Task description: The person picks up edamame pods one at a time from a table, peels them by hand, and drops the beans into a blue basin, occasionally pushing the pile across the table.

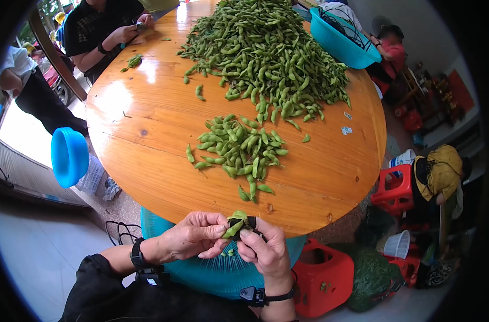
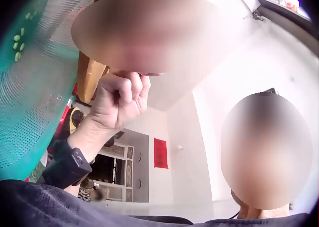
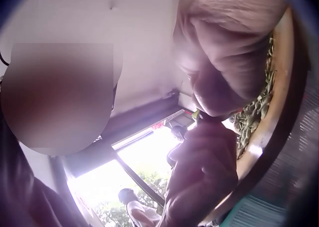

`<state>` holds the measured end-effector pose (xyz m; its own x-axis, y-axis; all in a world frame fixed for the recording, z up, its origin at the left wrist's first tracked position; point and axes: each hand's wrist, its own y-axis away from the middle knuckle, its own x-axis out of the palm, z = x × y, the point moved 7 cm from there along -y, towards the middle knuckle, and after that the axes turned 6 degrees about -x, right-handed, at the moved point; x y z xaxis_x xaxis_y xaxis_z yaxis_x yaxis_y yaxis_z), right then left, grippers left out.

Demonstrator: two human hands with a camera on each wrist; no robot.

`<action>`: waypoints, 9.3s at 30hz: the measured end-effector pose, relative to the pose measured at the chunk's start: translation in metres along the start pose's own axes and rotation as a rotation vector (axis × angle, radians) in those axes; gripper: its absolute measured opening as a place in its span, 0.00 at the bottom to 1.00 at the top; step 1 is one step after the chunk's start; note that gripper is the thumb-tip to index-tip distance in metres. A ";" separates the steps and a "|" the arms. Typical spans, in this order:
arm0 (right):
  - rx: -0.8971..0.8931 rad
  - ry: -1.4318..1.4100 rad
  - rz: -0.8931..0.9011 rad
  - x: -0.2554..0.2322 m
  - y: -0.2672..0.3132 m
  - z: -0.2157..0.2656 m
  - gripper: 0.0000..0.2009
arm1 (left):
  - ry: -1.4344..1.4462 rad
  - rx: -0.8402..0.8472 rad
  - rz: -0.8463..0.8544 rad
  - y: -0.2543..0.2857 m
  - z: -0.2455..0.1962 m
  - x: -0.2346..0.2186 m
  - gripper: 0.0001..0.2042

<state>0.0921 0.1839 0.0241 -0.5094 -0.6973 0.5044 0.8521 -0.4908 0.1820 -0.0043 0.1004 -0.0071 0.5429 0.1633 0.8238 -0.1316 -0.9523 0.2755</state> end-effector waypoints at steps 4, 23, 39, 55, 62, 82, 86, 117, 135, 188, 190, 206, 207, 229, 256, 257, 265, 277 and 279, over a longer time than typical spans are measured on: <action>0.011 0.086 0.013 0.000 0.003 0.003 0.09 | -0.141 -0.012 0.022 0.001 -0.004 0.001 0.11; -0.189 0.796 -0.200 0.012 0.004 0.008 0.04 | -1.188 0.304 -0.094 0.014 -0.050 0.023 0.15; -0.728 1.403 -0.378 0.052 0.011 0.012 0.05 | -0.084 0.270 -0.289 -0.007 0.004 0.005 0.16; -0.022 0.256 -0.139 0.003 -0.002 -0.013 0.06 | -1.069 0.250 -0.246 0.003 -0.039 0.009 0.08; 0.121 -0.030 -0.068 -0.008 -0.007 -0.023 0.08 | -0.942 -0.055 -0.110 0.005 -0.034 0.003 0.15; 0.038 0.070 -0.199 -0.017 0.008 0.007 0.12 | -0.820 -0.021 0.046 0.013 -0.017 0.003 0.10; -0.185 0.266 -0.354 -0.060 0.052 0.054 0.11 | -1.445 0.188 0.432 0.023 -0.001 0.021 0.12; -0.143 0.540 -0.253 0.013 -0.007 -0.003 0.13 | -0.562 0.195 -0.198 0.005 -0.058 -0.017 0.04; -0.146 0.350 -0.167 0.016 0.000 -0.008 0.12 | -0.451 0.401 -0.260 0.010 -0.038 -0.012 0.09; -0.264 1.150 -0.510 -0.043 0.067 0.078 0.07 | -1.190 0.323 0.140 0.006 -0.028 0.032 0.13; -0.226 1.495 -0.505 -0.074 0.095 0.103 0.04 | -1.512 0.313 0.044 0.001 -0.046 0.031 0.13; -0.224 0.527 -0.369 -0.009 0.018 0.020 0.13 | -1.308 0.253 -0.225 -0.013 -0.069 0.011 0.06; -0.198 0.476 -0.344 -0.005 0.013 0.014 0.13 | -1.307 0.251 -0.224 -0.011 -0.061 0.010 0.06; -0.073 0.189 -0.089 0.002 0.012 0.005 0.09 | -0.074 -0.087 0.036 0.002 0.002 0.006 0.13; -0.597 1.235 -0.256 0.031 0.029 0.022 0.07 | -0.714 0.041 0.055 -0.002 -0.015 0.006 0.12; -0.597 1.234 -0.256 0.031 0.029 0.019 0.07 | -0.729 0.018 0.038 -0.003 -0.013 0.005 0.11; -0.722 1.404 -0.320 0.033 0.036 0.032 0.06 | -0.620 0.090 0.004 -0.011 -0.001 0.017 0.19; -0.199 1.621 -0.794 -0.102 0.116 0.112 0.07 | -2.040 0.592 -0.097 -0.031 -0.070 0.043 0.21; -0.198 1.582 -0.783 -0.097 0.115 0.109 0.09 | -2.164 0.673 -0.130 -0.045 -0.082 0.036 0.20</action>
<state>0.2525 0.2527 0.0882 -0.4713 -0.0217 -0.8817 0.4106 -0.8902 -0.1975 -0.0471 0.1702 0.0507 0.3775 0.2220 -0.8990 -0.0774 -0.9599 -0.2695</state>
